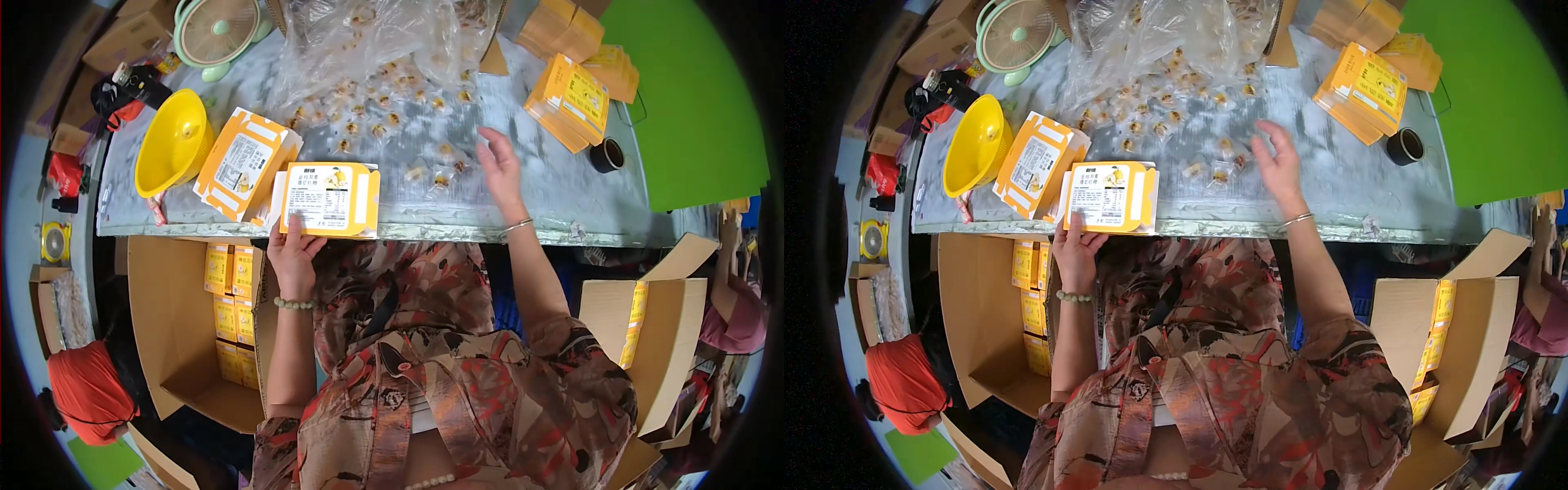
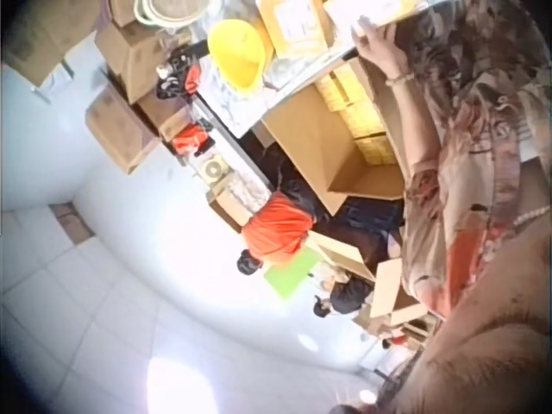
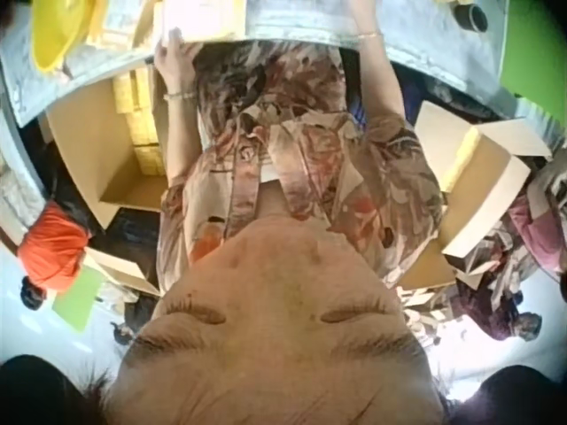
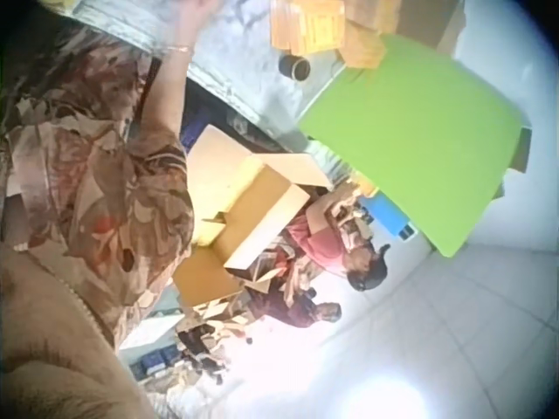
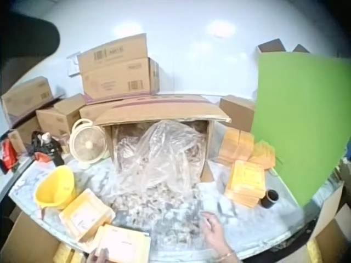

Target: Packing small yellow product boxes into larger cardboard shipping containers.

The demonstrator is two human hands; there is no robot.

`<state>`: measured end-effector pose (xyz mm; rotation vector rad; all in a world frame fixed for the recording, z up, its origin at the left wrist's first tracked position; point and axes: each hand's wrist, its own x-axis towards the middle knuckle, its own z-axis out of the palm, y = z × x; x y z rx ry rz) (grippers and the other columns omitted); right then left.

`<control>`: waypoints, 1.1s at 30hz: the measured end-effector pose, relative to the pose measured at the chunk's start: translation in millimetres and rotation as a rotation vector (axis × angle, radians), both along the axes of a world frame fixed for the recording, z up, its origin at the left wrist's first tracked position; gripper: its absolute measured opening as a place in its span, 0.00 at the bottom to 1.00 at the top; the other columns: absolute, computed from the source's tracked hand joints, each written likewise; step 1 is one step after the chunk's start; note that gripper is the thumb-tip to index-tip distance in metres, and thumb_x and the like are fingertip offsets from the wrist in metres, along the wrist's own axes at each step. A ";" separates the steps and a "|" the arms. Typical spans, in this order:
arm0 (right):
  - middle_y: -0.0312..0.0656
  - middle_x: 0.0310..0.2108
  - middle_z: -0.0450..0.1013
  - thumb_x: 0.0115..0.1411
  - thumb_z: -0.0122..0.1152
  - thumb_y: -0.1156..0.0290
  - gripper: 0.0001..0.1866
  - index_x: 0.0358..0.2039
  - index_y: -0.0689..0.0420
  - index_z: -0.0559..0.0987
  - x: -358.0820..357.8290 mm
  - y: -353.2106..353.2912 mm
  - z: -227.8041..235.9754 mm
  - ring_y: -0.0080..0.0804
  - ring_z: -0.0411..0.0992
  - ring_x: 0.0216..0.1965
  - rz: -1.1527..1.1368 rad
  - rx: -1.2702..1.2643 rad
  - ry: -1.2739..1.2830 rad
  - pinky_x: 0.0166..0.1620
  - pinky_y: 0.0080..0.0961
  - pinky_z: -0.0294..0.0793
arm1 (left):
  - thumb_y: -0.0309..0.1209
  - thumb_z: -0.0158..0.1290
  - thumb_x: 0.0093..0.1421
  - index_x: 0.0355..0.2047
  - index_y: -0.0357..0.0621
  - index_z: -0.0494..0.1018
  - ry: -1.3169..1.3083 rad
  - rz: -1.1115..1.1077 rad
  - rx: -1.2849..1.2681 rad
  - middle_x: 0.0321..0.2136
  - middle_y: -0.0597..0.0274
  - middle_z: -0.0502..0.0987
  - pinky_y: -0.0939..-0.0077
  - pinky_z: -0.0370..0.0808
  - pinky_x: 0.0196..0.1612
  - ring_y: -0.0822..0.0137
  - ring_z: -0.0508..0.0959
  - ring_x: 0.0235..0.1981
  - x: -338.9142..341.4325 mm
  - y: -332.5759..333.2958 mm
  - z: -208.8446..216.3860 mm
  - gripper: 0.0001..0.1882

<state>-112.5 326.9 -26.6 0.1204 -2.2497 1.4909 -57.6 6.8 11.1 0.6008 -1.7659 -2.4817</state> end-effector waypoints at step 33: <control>0.50 0.52 0.52 0.56 0.36 0.56 0.28 0.51 0.63 0.54 25.6 -122.5 16.3 0.38 0.49 0.54 0.000 -0.332 -0.222 0.54 0.28 0.47 | 0.33 0.44 0.55 0.40 0.40 0.61 0.038 -0.001 0.075 0.31 0.59 0.70 0.76 0.74 0.28 0.68 0.73 0.29 -14.4 62.0 -14.0 0.14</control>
